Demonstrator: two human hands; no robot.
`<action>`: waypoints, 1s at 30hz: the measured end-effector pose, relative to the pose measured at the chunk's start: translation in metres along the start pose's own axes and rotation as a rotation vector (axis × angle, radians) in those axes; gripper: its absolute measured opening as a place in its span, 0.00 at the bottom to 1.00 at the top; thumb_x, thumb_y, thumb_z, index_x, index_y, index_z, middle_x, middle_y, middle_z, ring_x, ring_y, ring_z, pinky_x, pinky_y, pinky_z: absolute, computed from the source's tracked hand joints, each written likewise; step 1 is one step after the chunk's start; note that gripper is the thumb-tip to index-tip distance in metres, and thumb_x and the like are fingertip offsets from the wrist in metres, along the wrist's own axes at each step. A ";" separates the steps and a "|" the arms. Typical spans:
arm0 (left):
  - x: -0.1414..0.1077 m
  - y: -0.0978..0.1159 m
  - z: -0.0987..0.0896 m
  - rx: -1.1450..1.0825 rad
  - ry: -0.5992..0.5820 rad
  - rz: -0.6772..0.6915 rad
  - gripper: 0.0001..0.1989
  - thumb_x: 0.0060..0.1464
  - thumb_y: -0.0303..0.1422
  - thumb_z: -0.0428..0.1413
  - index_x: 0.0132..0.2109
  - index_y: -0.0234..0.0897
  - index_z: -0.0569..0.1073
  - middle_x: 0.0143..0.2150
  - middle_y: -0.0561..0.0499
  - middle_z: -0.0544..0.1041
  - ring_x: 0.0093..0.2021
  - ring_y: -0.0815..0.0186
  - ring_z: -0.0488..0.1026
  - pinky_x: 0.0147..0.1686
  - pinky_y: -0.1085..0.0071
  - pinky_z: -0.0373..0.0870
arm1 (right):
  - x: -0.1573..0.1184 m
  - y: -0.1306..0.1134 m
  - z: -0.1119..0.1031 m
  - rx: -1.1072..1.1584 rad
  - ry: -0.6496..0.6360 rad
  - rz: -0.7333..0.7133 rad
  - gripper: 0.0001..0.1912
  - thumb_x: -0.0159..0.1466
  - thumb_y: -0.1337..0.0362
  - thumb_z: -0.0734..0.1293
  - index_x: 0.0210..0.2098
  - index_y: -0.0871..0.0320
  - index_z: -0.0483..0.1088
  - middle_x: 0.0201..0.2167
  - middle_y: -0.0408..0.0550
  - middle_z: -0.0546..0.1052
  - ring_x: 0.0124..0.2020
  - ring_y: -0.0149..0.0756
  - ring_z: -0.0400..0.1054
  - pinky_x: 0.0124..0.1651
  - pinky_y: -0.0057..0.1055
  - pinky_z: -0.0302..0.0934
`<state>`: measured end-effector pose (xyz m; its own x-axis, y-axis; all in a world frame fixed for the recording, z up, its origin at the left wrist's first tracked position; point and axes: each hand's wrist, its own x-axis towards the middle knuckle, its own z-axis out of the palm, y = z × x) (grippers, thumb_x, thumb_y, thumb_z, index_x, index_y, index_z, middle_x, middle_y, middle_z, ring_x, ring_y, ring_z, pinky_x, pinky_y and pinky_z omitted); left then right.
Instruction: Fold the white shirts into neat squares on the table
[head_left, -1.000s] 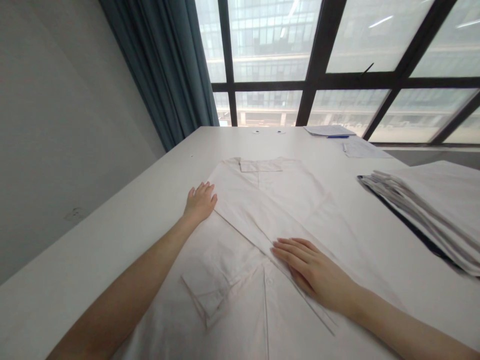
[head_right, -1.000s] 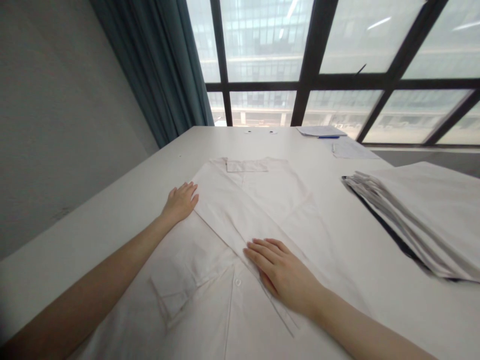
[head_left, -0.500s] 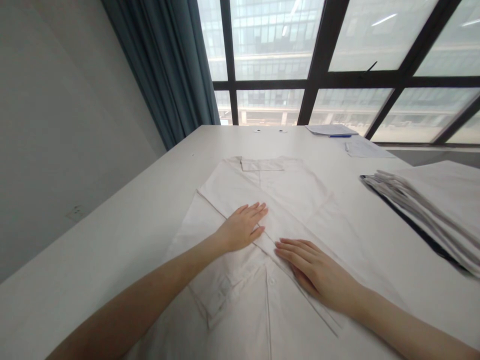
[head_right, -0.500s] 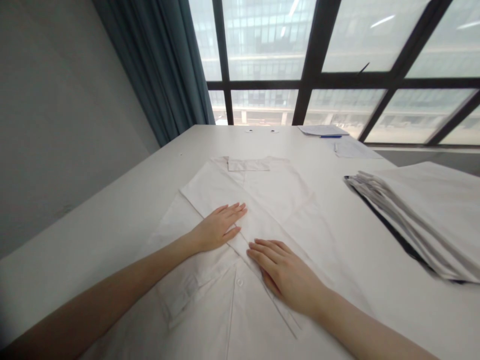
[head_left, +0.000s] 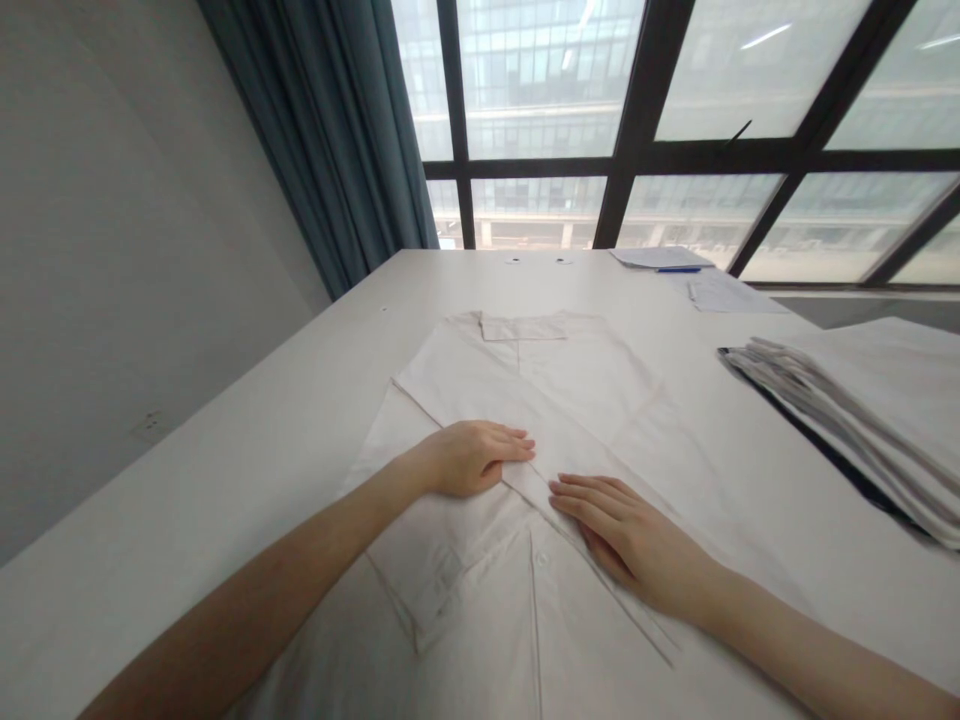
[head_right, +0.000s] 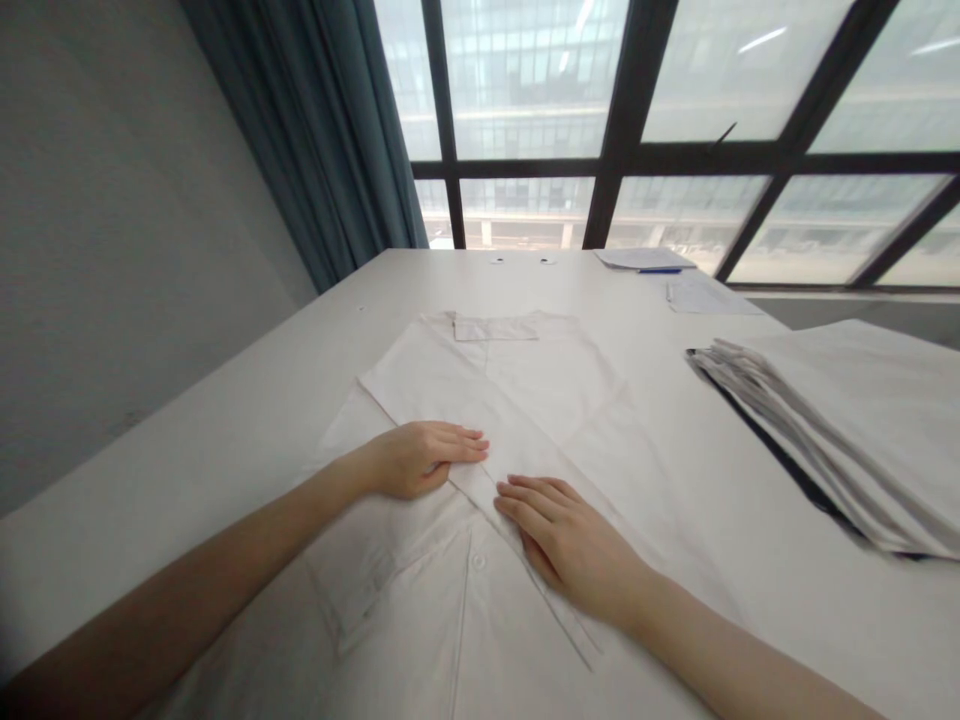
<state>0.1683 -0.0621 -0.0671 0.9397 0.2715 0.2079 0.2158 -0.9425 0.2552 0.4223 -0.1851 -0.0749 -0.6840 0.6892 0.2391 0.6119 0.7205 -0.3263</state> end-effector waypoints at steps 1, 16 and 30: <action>-0.001 0.002 -0.002 0.025 -0.019 -0.009 0.24 0.54 0.21 0.48 0.58 0.34 0.71 0.58 0.48 0.73 0.61 0.65 0.68 0.62 0.68 0.63 | 0.000 0.000 0.000 0.005 0.004 0.001 0.24 0.65 0.74 0.58 0.60 0.60 0.63 0.58 0.55 0.70 0.63 0.40 0.59 0.63 0.43 0.58; -0.019 0.029 0.014 0.225 0.029 -0.294 0.21 0.67 0.37 0.44 0.62 0.37 0.65 0.65 0.44 0.64 0.65 0.61 0.61 0.62 0.58 0.59 | 0.000 0.001 0.002 0.010 -0.025 0.023 0.23 0.65 0.74 0.57 0.60 0.60 0.62 0.60 0.55 0.69 0.63 0.39 0.57 0.64 0.42 0.55; -0.023 0.023 0.022 0.199 0.327 -0.341 0.14 0.61 0.25 0.47 0.51 0.33 0.72 0.51 0.42 0.76 0.53 0.61 0.73 0.54 0.63 0.72 | -0.001 0.001 0.002 -0.023 0.063 0.059 0.25 0.65 0.72 0.57 0.62 0.58 0.60 0.61 0.54 0.67 0.63 0.38 0.58 0.63 0.42 0.58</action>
<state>0.1579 -0.0947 -0.0870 0.6816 0.5869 0.4370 0.5719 -0.7999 0.1822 0.4228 -0.1856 -0.0772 -0.6207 0.7333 0.2776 0.6599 0.6797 -0.3203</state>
